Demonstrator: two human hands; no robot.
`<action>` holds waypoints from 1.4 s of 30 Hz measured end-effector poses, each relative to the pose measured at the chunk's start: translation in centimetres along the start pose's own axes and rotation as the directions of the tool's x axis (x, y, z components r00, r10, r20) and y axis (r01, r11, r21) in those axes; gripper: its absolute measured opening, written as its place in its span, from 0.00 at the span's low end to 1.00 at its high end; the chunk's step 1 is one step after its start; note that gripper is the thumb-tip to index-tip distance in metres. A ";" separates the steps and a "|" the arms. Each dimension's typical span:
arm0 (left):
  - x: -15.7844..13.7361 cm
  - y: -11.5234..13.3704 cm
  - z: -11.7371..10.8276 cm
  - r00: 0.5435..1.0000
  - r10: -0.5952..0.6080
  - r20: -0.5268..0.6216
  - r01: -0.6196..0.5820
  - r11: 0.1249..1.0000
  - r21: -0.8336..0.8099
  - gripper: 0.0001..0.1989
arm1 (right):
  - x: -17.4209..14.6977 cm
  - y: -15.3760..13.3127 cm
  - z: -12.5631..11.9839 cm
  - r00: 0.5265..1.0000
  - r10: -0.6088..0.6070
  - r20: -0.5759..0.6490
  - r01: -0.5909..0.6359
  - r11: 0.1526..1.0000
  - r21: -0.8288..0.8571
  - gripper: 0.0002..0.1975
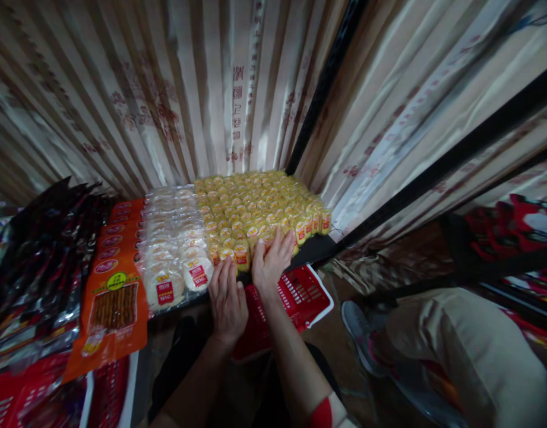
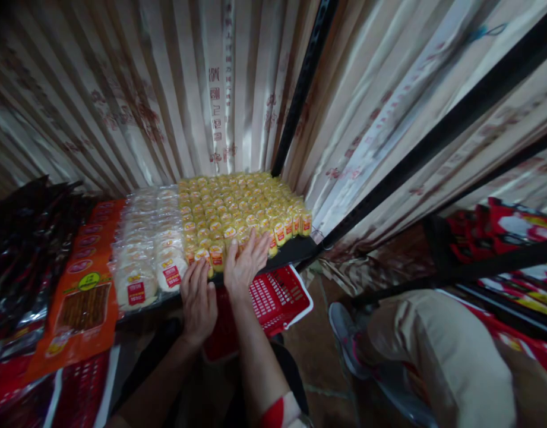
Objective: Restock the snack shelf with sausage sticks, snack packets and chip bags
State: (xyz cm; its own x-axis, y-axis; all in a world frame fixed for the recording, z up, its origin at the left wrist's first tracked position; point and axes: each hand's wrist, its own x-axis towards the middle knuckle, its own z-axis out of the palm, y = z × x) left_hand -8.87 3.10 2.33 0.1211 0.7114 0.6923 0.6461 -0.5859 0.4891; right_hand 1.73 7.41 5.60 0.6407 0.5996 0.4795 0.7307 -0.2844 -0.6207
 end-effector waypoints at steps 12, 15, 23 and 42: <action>0.0 -0.1 -0.2 0.989 0.093 0.116 -0.095 0.995 0.016 0.20 | 3.6 4.9 -1.5 0.942 0.333 0.024 -0.330 0.916 0.230 0.32; 0.2 -0.1 0.4 0.993 0.048 0.112 -0.052 0.998 0.041 0.21 | 3.6 5.1 -1.1 0.965 0.261 0.036 -0.264 0.949 0.175 0.36; 0.5 0.2 1.1 0.998 0.013 0.063 -0.018 0.996 0.087 0.18 | 2.6 4.9 -0.8 0.999 0.051 0.015 -0.050 0.999 -0.019 0.37; 0.7 -0.7 -0.2 0.999 0.042 0.001 -0.041 0.999 -0.027 0.18 | -0.7 3.7 0.6 0.984 -0.096 0.147 0.113 0.987 -0.114 0.51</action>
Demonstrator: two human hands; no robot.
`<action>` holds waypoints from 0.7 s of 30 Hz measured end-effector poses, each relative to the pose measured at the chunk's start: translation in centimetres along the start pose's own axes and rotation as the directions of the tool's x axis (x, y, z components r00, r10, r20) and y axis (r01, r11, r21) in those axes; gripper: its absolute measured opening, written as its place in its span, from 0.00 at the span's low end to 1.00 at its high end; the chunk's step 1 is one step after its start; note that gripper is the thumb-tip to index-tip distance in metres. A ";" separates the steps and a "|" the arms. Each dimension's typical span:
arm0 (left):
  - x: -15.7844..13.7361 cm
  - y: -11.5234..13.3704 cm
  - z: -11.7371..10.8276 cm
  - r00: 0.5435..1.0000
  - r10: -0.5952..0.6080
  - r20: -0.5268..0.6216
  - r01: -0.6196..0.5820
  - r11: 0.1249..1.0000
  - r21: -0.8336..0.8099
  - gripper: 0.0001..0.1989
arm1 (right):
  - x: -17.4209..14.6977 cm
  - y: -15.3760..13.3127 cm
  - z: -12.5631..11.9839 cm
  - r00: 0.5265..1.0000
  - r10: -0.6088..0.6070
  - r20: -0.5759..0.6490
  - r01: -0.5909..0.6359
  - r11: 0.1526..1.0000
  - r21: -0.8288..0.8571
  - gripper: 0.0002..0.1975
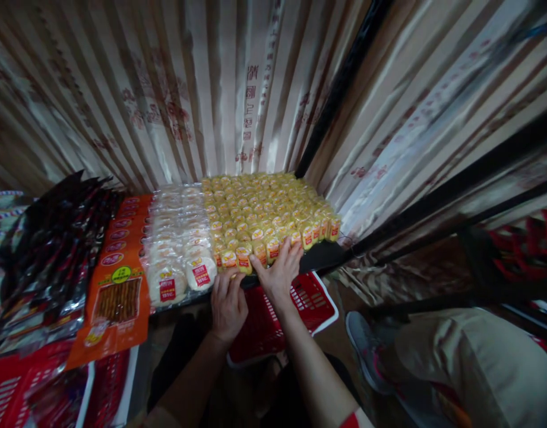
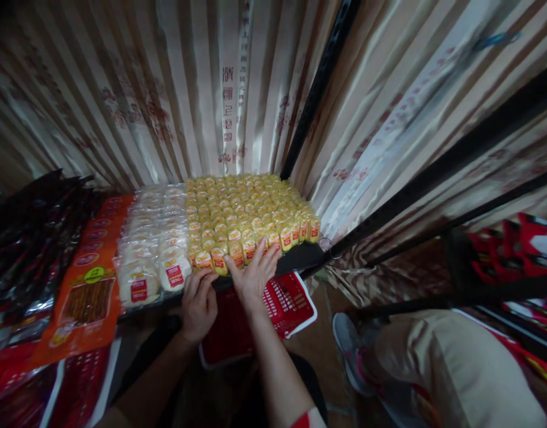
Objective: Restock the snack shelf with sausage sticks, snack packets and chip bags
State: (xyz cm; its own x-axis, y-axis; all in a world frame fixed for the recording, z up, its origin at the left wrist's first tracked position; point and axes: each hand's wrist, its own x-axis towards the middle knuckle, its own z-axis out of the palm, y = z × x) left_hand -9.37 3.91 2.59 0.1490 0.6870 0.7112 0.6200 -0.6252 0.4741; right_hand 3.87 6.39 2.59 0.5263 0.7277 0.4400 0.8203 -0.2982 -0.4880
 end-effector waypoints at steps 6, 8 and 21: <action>0.2 -0.4 0.4 0.999 -0.039 -0.001 0.039 0.998 0.041 0.18 | 0.1 0.8 0.3 0.997 -0.037 0.064 0.040 0.999 -0.036 0.52; 0.2 -0.3 0.5 0.999 -0.042 0.010 0.042 0.997 0.059 0.18 | 0.1 1.2 0.4 0.994 -0.062 0.090 0.066 0.997 -0.043 0.53; 0.2 0.1 1.2 0.996 -0.076 0.049 0.072 0.994 0.081 0.19 | 0.1 0.8 -0.2 0.988 -0.070 0.137 0.091 0.984 -0.152 0.53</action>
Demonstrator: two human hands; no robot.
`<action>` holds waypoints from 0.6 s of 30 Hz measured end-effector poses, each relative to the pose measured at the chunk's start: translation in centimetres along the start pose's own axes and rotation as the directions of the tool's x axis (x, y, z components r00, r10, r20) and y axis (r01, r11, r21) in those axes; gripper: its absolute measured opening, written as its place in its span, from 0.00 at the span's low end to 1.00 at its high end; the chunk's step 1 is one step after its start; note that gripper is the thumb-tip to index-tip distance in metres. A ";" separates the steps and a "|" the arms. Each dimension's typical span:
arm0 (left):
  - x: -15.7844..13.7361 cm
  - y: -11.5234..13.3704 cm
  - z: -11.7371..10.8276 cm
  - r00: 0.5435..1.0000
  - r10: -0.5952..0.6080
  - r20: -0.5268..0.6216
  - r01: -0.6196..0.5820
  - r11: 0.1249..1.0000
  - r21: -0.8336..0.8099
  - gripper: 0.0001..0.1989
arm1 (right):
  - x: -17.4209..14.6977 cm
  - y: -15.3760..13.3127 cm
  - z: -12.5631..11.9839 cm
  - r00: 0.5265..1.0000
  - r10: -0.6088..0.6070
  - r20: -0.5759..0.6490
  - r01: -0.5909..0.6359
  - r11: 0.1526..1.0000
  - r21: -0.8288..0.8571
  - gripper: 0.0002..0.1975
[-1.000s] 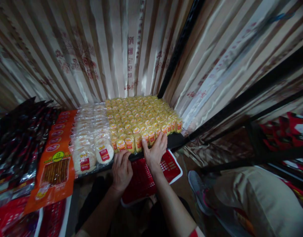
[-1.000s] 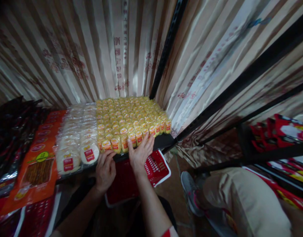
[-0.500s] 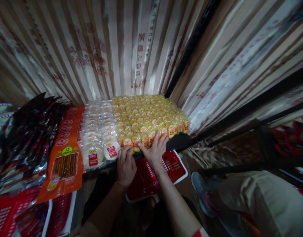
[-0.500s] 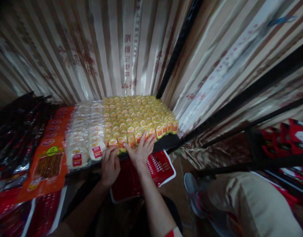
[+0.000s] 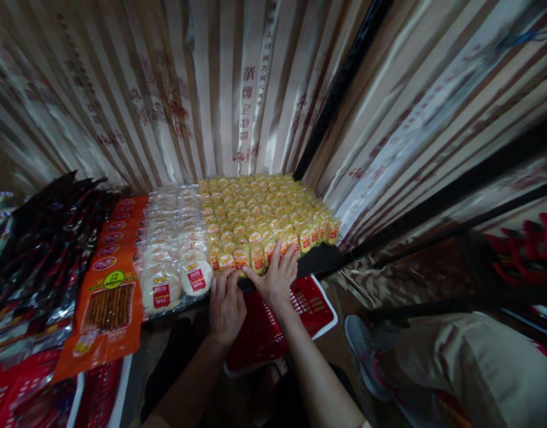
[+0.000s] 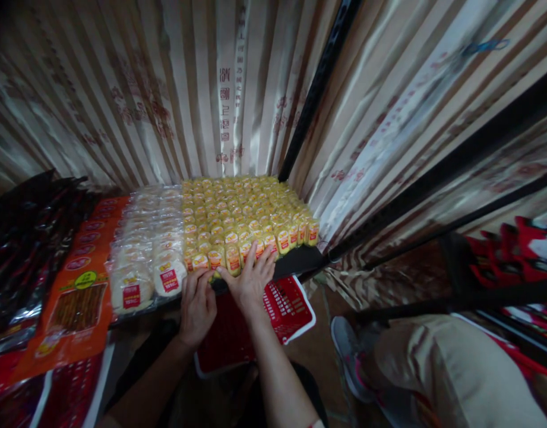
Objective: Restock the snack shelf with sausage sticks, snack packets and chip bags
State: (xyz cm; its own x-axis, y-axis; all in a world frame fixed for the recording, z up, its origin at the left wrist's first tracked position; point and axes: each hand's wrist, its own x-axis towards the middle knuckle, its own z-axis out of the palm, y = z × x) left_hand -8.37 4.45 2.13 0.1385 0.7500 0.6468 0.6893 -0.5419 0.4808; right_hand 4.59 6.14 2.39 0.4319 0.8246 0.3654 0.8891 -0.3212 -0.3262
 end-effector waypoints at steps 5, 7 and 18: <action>0.2 -0.1 0.0 1.000 0.023 -0.003 -0.023 1.000 0.020 0.19 | 0.0 -0.2 0.1 1.000 -0.016 -0.020 0.016 1.000 -0.018 0.51; 0.3 0.0 0.0 0.999 0.035 -0.012 -0.034 0.999 0.035 0.18 | 0.0 -0.1 0.3 0.999 -0.024 -0.036 0.024 0.999 -0.025 0.51; -0.2 0.2 -1.7 0.984 0.168 -0.062 -0.170 0.985 -0.027 0.16 | -0.1 -0.3 0.2 0.997 -0.015 -0.078 0.014 1.000 -0.021 0.50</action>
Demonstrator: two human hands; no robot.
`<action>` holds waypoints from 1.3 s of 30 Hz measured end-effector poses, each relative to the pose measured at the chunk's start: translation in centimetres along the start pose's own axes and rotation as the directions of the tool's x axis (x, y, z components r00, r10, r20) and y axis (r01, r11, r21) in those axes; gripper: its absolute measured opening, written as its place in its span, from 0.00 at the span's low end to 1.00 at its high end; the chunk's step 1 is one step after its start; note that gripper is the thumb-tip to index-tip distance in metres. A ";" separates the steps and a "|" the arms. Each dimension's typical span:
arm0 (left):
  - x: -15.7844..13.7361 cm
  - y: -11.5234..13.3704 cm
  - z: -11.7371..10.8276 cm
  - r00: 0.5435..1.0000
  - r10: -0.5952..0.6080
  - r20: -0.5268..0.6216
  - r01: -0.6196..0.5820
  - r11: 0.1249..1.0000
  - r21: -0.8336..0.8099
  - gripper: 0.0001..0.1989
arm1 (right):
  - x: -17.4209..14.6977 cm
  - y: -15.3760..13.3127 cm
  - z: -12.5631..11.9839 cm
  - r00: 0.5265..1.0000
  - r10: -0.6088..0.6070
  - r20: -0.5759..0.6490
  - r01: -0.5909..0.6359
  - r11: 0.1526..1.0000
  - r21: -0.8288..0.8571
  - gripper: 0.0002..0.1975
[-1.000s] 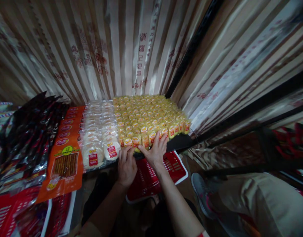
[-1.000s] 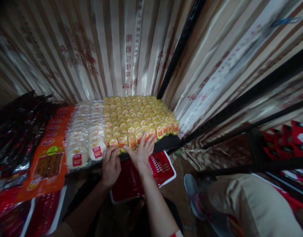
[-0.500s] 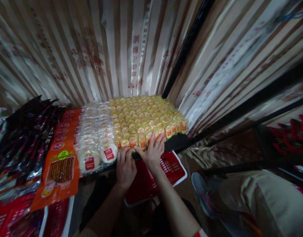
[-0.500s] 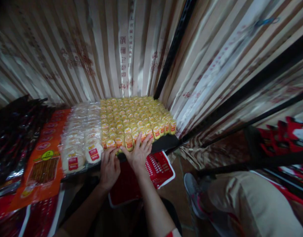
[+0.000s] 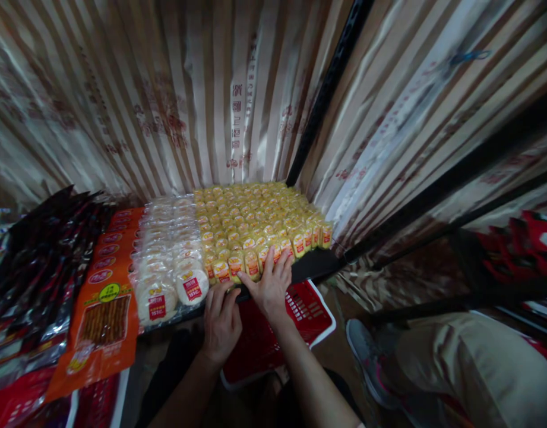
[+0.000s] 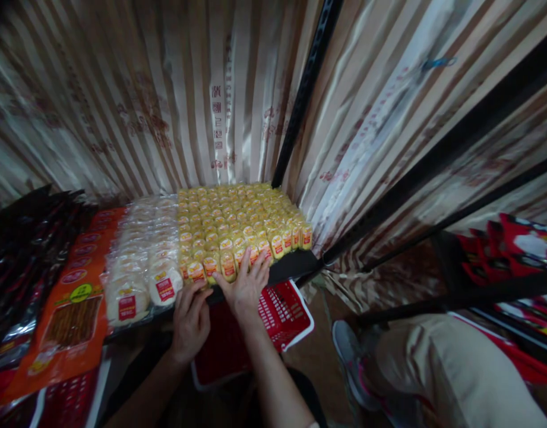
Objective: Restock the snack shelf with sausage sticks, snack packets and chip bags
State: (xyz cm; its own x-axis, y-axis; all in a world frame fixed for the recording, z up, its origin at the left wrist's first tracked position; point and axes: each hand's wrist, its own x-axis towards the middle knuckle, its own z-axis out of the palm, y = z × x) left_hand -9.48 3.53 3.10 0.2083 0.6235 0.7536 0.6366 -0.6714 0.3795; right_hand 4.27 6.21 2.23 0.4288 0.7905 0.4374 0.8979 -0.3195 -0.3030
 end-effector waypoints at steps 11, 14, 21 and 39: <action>7.3 3.7 1.4 0.933 0.029 0.359 -0.075 0.991 0.115 0.25 | 0.0 0.4 0.5 0.998 0.028 0.050 -0.027 0.999 -0.034 0.29; 11.4 3.5 4.0 0.839 0.007 0.544 -0.110 0.981 0.158 0.28 | -0.1 0.4 0.5 0.999 0.033 0.041 -0.031 0.999 -0.036 0.33; 13.9 2.8 7.1 0.635 -0.168 0.754 -0.090 0.954 0.288 0.33 | -0.3 -0.1 0.1 1.000 0.016 -0.010 -0.016 1.000 -0.010 0.43; 18.8 0.6 7.8 0.445 -0.295 0.846 0.007 0.945 0.326 0.34 | 0.2 -0.3 0.1 0.999 0.023 -0.034 -0.023 1.000 -0.014 0.52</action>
State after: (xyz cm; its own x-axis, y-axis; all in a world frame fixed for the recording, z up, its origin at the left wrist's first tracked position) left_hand 0.62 18.00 13.34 0.5331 0.8140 -0.2305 0.8452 -0.4998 0.1894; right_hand 4.05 6.47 2.32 0.4522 0.7646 0.4592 0.8890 -0.3449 -0.3012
